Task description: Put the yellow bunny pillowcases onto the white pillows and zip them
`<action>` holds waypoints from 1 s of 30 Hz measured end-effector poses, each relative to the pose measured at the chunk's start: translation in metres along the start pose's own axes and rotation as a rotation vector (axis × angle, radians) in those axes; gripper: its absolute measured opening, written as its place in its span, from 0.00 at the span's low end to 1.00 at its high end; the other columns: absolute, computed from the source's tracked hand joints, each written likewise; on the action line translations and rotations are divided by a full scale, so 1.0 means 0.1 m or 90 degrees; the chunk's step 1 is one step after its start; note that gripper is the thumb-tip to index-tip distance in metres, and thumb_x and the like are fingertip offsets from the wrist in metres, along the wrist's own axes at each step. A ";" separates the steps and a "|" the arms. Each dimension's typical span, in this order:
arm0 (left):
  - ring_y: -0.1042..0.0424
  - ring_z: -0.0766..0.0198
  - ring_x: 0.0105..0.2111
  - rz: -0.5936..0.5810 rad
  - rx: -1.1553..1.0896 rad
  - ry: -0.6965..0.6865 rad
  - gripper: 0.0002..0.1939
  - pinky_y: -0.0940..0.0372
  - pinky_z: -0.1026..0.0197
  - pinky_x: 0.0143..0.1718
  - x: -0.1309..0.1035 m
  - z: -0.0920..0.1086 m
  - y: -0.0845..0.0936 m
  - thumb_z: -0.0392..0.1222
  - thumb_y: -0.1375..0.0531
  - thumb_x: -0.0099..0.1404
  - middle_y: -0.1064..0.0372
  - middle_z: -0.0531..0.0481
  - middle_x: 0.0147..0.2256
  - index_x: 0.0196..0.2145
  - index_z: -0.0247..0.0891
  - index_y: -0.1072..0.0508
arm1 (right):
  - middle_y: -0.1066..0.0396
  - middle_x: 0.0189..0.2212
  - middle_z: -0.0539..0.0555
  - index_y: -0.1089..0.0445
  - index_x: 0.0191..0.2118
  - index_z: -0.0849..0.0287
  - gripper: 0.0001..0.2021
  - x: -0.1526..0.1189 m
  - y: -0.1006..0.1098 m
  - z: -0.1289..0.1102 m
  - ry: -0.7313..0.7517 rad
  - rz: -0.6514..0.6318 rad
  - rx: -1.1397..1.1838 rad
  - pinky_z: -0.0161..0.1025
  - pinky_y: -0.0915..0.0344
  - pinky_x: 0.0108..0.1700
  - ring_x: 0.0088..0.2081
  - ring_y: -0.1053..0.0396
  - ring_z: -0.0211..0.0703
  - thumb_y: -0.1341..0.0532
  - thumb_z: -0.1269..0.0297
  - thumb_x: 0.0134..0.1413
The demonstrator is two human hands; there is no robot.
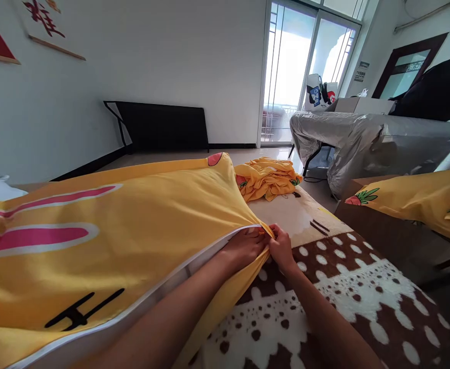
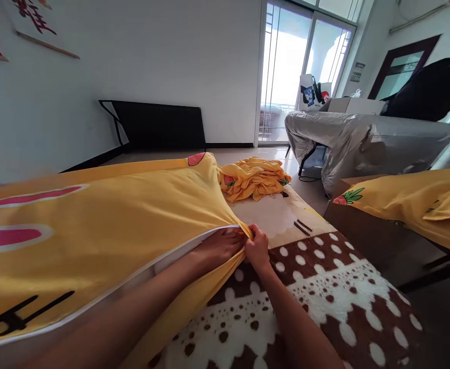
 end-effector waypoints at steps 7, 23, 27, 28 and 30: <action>0.35 0.58 0.50 -0.028 -0.008 0.078 0.15 0.45 0.57 0.52 0.00 0.00 -0.08 0.38 0.51 0.68 0.29 0.46 0.47 0.47 0.35 0.30 | 0.26 0.32 0.56 0.30 0.35 0.59 0.16 -0.02 0.03 -0.06 0.042 -0.041 -0.210 0.36 0.39 0.38 0.35 0.31 0.45 0.48 0.76 0.37; 0.37 0.52 0.51 0.004 -0.043 0.053 0.13 0.45 0.51 0.52 0.02 -0.05 -0.25 0.37 0.49 0.66 0.28 0.42 0.45 0.43 0.32 0.28 | 0.28 0.28 0.53 0.32 0.34 0.61 0.13 -0.02 -0.09 0.02 -0.100 -0.076 0.157 0.36 0.37 0.33 0.30 0.34 0.42 0.41 0.58 0.43; 0.36 0.55 0.49 0.020 -0.036 0.036 0.12 0.46 0.54 0.52 -0.02 -0.03 -0.20 0.35 0.49 0.66 0.28 0.44 0.43 0.42 0.32 0.28 | 0.29 0.27 0.55 0.31 0.32 0.61 0.09 -0.01 -0.02 -0.04 -0.020 -0.056 -0.179 0.36 0.42 0.34 0.30 0.35 0.42 0.46 0.71 0.42; 0.37 0.55 0.49 0.025 -0.034 0.027 0.12 0.46 0.55 0.52 -0.03 -0.03 -0.19 0.34 0.50 0.65 0.28 0.44 0.43 0.42 0.33 0.28 | 0.29 0.25 0.55 0.32 0.30 0.61 0.09 -0.01 -0.02 -0.05 -0.011 -0.055 -0.241 0.35 0.44 0.33 0.29 0.36 0.42 0.47 0.73 0.41; 0.37 0.56 0.48 0.030 -0.030 0.008 0.12 0.46 0.55 0.51 -0.04 -0.02 -0.16 0.34 0.50 0.65 0.28 0.44 0.42 0.41 0.33 0.28 | 0.31 0.23 0.55 0.32 0.27 0.60 0.08 -0.01 -0.03 -0.06 0.002 -0.054 -0.313 0.35 0.47 0.31 0.27 0.38 0.41 0.48 0.74 0.42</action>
Point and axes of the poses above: each hand's wrist, its own x-axis towards the middle knuckle, its own y-axis out of the back of the hand, z = x × y, the point moved 3 cm from there along x, towards the middle knuckle
